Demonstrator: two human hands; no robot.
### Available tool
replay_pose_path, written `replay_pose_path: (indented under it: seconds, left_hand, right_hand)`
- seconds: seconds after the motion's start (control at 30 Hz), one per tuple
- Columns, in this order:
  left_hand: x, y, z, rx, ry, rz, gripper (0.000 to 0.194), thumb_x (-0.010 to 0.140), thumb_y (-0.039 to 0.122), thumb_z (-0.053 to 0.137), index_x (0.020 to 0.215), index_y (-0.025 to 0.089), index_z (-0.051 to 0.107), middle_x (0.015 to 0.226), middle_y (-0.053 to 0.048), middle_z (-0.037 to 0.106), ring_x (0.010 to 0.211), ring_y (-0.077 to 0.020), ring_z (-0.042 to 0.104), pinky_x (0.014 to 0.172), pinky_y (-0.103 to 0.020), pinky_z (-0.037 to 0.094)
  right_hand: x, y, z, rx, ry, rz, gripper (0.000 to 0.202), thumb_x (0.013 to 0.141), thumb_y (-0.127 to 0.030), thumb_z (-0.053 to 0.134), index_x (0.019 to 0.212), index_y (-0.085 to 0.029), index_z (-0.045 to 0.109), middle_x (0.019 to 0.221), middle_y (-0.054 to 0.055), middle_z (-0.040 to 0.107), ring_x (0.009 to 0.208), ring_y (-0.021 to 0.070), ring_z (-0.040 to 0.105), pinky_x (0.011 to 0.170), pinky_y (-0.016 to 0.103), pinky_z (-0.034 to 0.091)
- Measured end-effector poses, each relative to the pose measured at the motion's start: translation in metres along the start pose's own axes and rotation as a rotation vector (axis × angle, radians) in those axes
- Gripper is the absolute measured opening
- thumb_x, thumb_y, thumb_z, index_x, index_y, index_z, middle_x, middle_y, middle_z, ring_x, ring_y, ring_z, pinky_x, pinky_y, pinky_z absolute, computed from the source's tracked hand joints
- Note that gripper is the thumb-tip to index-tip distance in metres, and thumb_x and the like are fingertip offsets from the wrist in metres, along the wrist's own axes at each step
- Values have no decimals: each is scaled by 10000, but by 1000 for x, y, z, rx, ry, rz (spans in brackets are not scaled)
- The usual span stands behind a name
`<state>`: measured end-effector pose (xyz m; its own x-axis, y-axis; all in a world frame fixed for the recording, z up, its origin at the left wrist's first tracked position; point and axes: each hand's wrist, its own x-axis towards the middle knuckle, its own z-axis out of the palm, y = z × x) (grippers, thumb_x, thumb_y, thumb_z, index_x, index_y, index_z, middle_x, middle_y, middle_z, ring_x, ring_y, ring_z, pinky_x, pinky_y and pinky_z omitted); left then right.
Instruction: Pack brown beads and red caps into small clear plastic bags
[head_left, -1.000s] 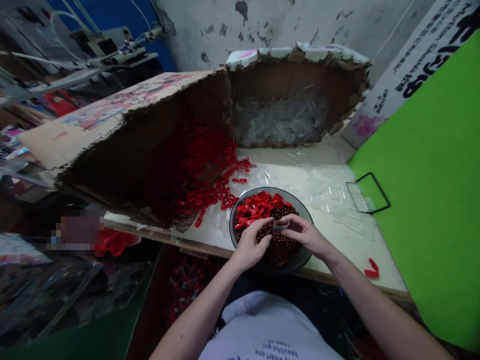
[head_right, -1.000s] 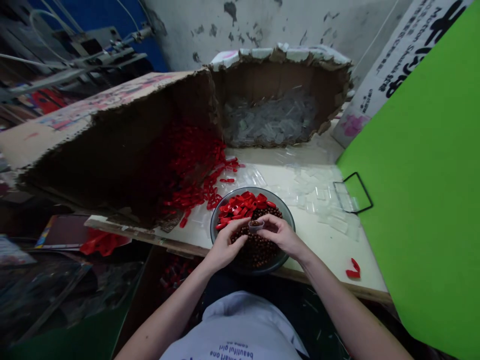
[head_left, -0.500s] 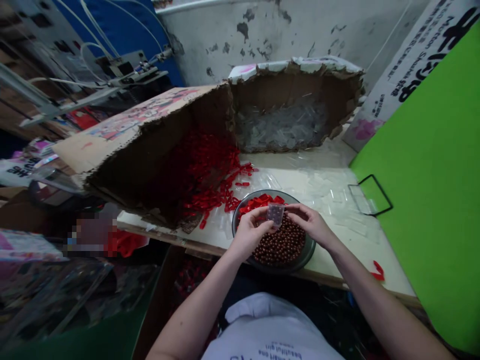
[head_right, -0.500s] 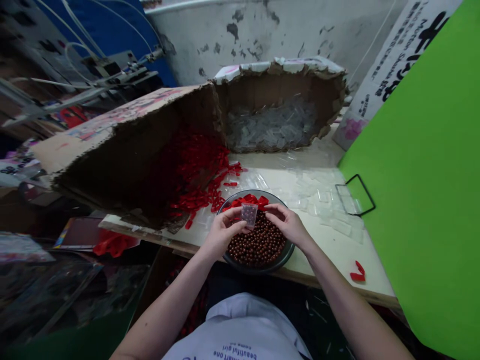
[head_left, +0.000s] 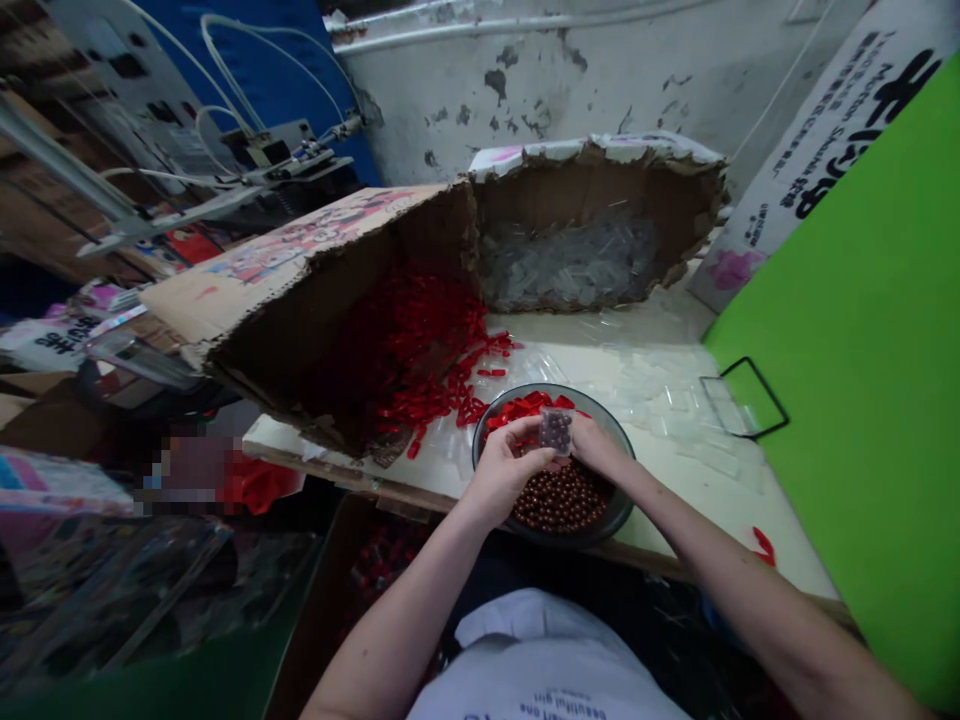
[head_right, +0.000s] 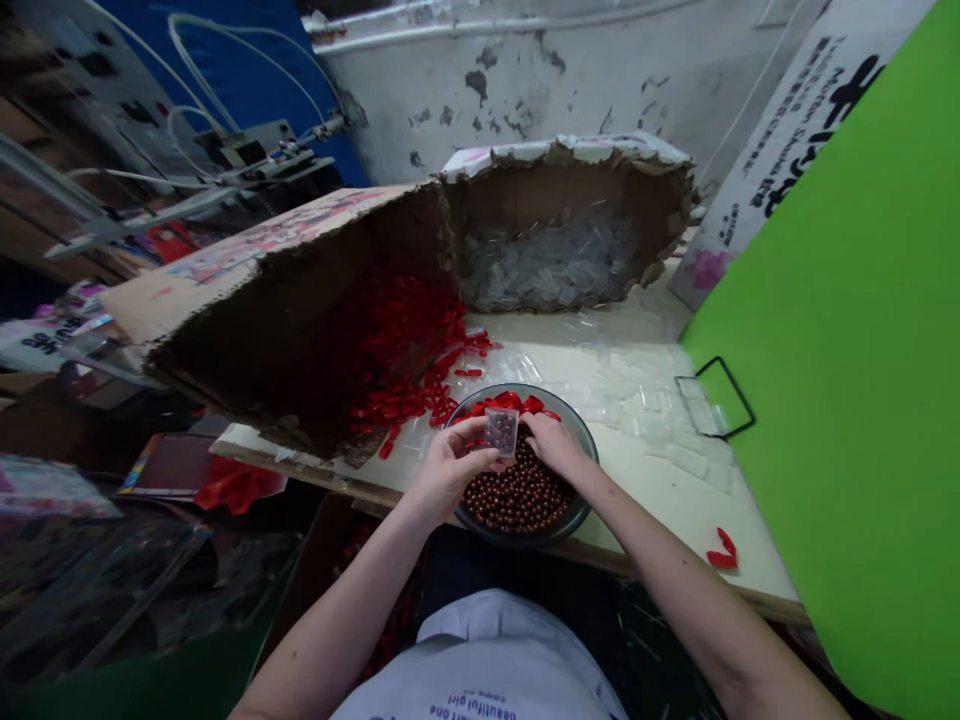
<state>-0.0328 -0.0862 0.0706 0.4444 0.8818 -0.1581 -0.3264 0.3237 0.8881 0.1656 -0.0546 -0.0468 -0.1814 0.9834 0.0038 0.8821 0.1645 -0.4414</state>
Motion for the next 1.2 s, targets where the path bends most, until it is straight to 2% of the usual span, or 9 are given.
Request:
replay_pose_path:
  seconds: [0.17,0.37,0.47,0.6,0.73,0.87,0.97,1.1,1.2]
  left_hand:
    - [-2,-3,-16,-42,50,28,308,683,240,749,964,158,651,895,-29,688,712,-129,652,677,-250,536]
    - [-5,-10,-55,-29,234,162,208,729,303,728,843,160,628,889,-22,703,796,-128,657,779,-251,517]
    - [-9,-16,-71,1,276,175,224,736,314,720,871,159,630,924,-46,709,849,-157,664,820,-290,512]
    - [-12,-23,-76,94,313,166,218,743,316,711,873,155,643,905,-45,709,834,-147,652,823,-277,500]
    - [-13,-26,-73,192,309,131,217,769,316,684,904,151,644,901,-41,705,808,-129,634,791,-244,491]
    - [-13,-28,-73,205,292,90,247,770,341,675,918,149,627,922,-56,700,830,-158,644,778,-271,506]
    - [-12,-30,-72,181,274,69,248,776,347,668,924,159,605,922,-53,695,852,-168,646,785,-286,512]
    - [-8,-34,-62,152,195,33,238,795,348,654,926,167,572,955,-60,691,897,-177,648,797,-294,513]
    - [-4,-39,-52,153,117,-12,248,798,363,648,921,165,563,985,-74,689,911,-186,651,777,-291,515]
  right_hand:
    - [-3,5,-10,91,35,10,232,791,-138,582,1004,-204,648,1001,66,680,937,198,625,865,314,450]
    - [-11,-6,-20,216,101,111,144,818,-208,554,914,-220,660,941,30,706,865,180,646,833,293,455]
    - [-10,-19,-12,277,121,228,151,821,-329,564,854,-218,661,859,29,722,776,188,662,750,291,468]
    - [-1,-34,7,343,119,403,372,789,-544,547,650,-205,615,620,42,681,600,203,647,602,291,447]
    - [6,-37,22,408,115,476,334,722,-506,620,582,-211,548,547,27,641,533,194,626,568,286,427]
    - [-2,-32,21,544,96,471,252,750,-437,592,650,-211,541,559,-6,625,520,170,621,537,264,449]
    - [-17,-27,11,664,84,436,251,796,-449,538,744,-204,557,679,9,659,646,177,656,568,264,500]
    - [-36,-22,-4,840,18,388,303,857,-446,468,976,-192,582,825,34,668,749,174,677,642,301,557]
    - [-47,-23,-17,764,13,324,366,849,-398,510,1154,-203,569,808,32,647,667,169,661,652,339,568]
